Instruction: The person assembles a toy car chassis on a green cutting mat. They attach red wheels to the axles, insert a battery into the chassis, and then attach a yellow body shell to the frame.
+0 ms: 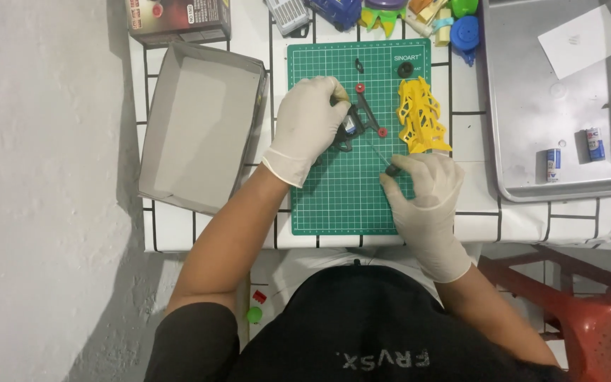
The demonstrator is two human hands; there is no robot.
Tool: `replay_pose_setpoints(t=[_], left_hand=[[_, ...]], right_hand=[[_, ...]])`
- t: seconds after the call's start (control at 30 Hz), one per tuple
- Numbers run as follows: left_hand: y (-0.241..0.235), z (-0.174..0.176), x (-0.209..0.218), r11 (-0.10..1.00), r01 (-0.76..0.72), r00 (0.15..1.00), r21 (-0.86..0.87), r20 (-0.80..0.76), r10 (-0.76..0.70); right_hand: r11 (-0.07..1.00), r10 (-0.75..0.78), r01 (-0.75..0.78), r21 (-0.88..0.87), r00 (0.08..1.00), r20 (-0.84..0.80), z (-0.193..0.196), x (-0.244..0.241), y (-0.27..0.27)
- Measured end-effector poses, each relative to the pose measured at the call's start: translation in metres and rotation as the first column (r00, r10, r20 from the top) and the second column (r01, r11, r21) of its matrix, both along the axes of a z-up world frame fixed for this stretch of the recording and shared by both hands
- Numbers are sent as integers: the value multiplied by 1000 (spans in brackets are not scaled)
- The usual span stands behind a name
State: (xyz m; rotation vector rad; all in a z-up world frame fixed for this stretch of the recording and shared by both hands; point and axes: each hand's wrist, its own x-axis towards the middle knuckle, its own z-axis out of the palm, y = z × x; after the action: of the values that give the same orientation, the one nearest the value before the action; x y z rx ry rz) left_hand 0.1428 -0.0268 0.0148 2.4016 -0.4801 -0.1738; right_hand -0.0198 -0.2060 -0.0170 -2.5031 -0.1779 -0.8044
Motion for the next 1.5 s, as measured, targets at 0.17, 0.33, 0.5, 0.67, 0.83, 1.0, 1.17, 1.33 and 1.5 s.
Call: replay_pose_setpoints(t=[0.17, 0.33, 0.5, 0.67, 0.83, 1.0, 1.17, 1.33, 1.5], left_hand=[[-5, 0, 0, 999, -24, 999, -25, -42, 23], [-7, -4, 1, 998, -52, 997, -19, -58, 51], [-6, 1, 1, 999, -41, 997, -3, -63, 41], [-6, 0, 3, 999, -51, 996, 2, -77, 51], [-8, -1, 5, 999, -52, 995, 2, -85, 52], [-9, 8, 4, 997, -72, 987, 17, -145, 74], [-10, 12, 4, 997, -76, 981, 18, -178, 78], [-13, 15, 4, 995, -92, 979, 24, -180, 95], [-17, 14, 4, 996, -91, 979, 10, -183, 92]], right_hand=[[997, 14, -12, -72, 999, 30, -2, 8, 4], [997, -1, 3, -83, 1000, 30, -7, 14, 6], [998, -7, 10, -59, 999, 44, -5, 15, 9], [999, 3, -1, -44, 998, 63, -1, 16, 11], [997, -27, 31, -76, 998, 55, 6, 17, 16], [958, -147, 113, -263, 983, -113, -6, 15, 15], [919, -199, 106, -379, 956, -217, -12, 20, 17], [913, -202, 95, -397, 950, -238, -14, 27, 18], [895, -233, 134, -426, 954, -190, -21, 34, 20]])
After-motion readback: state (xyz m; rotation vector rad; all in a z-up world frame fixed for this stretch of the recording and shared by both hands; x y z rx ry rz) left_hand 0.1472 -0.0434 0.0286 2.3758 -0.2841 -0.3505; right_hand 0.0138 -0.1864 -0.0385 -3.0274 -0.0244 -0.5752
